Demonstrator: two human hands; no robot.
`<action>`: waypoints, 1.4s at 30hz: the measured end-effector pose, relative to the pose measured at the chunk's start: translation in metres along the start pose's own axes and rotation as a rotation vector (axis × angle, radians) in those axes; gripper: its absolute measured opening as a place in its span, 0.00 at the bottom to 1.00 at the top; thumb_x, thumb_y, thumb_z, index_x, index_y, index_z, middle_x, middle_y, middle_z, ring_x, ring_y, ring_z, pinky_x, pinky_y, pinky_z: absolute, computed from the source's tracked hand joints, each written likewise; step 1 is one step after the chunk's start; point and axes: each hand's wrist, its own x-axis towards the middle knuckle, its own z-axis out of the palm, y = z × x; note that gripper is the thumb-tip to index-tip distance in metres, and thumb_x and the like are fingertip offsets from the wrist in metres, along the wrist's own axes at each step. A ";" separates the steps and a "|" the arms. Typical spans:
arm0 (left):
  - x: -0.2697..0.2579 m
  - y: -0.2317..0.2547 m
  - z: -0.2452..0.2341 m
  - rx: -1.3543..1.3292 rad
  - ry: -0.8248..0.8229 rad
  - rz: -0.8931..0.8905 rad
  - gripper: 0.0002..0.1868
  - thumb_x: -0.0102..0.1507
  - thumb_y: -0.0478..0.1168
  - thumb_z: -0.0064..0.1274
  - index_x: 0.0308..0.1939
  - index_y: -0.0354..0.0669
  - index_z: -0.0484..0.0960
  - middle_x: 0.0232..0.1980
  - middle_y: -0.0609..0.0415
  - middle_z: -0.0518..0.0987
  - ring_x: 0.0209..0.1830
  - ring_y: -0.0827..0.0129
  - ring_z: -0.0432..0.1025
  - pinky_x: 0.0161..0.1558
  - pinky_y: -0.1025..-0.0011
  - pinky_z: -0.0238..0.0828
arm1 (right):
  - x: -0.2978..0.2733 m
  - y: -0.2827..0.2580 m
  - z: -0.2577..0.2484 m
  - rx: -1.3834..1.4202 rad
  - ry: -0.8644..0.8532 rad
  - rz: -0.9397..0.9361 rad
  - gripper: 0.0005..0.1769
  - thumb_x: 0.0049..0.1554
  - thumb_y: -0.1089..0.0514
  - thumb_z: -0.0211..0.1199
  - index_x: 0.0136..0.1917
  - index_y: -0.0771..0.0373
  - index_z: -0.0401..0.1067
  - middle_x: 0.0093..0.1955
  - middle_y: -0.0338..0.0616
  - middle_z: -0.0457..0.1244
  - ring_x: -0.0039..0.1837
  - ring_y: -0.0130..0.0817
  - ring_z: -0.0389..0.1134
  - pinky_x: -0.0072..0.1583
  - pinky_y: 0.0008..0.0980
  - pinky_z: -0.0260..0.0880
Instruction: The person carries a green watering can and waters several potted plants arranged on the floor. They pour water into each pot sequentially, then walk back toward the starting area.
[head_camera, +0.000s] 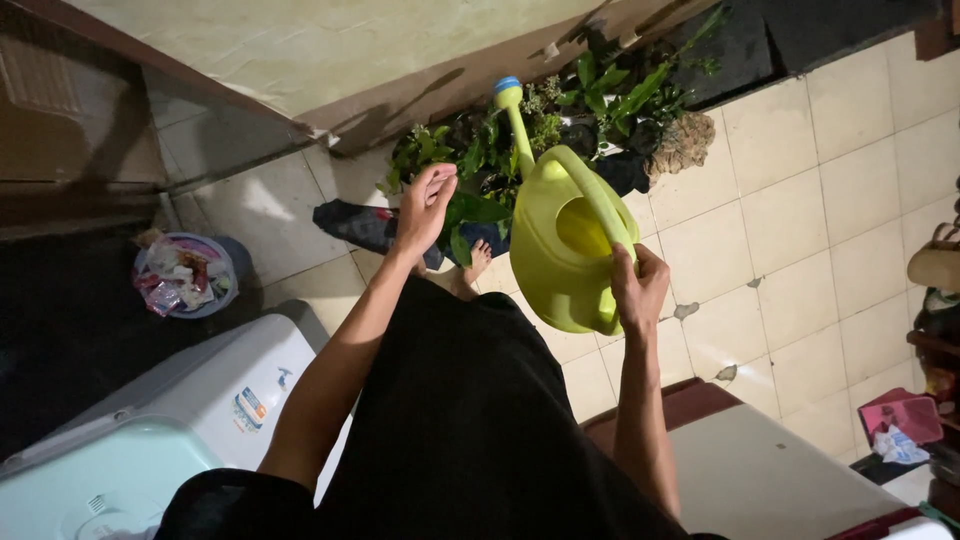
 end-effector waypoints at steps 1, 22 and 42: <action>0.001 -0.002 0.000 0.000 -0.004 0.000 0.22 0.75 0.49 0.46 0.66 0.38 0.73 0.66 0.30 0.72 0.70 0.32 0.63 0.67 0.37 0.61 | -0.002 -0.001 0.000 0.000 0.003 0.002 0.15 0.60 0.49 0.63 0.35 0.60 0.74 0.22 0.42 0.57 0.27 0.25 0.59 0.30 0.23 0.59; 0.008 -0.001 0.021 0.041 -0.087 -0.024 0.22 0.75 0.50 0.47 0.66 0.39 0.75 0.65 0.33 0.74 0.69 0.36 0.65 0.67 0.39 0.62 | -0.029 0.032 -0.021 0.083 0.087 0.110 0.15 0.60 0.51 0.63 0.35 0.61 0.73 0.22 0.41 0.57 0.27 0.24 0.59 0.30 0.22 0.59; 0.010 0.017 0.049 0.083 -0.240 0.007 0.24 0.75 0.49 0.48 0.68 0.35 0.70 0.66 0.27 0.71 0.70 0.28 0.61 0.66 0.27 0.53 | -0.047 0.046 -0.046 0.166 0.216 0.154 0.17 0.62 0.53 0.63 0.33 0.58 0.69 0.21 0.39 0.54 0.24 0.23 0.57 0.28 0.21 0.56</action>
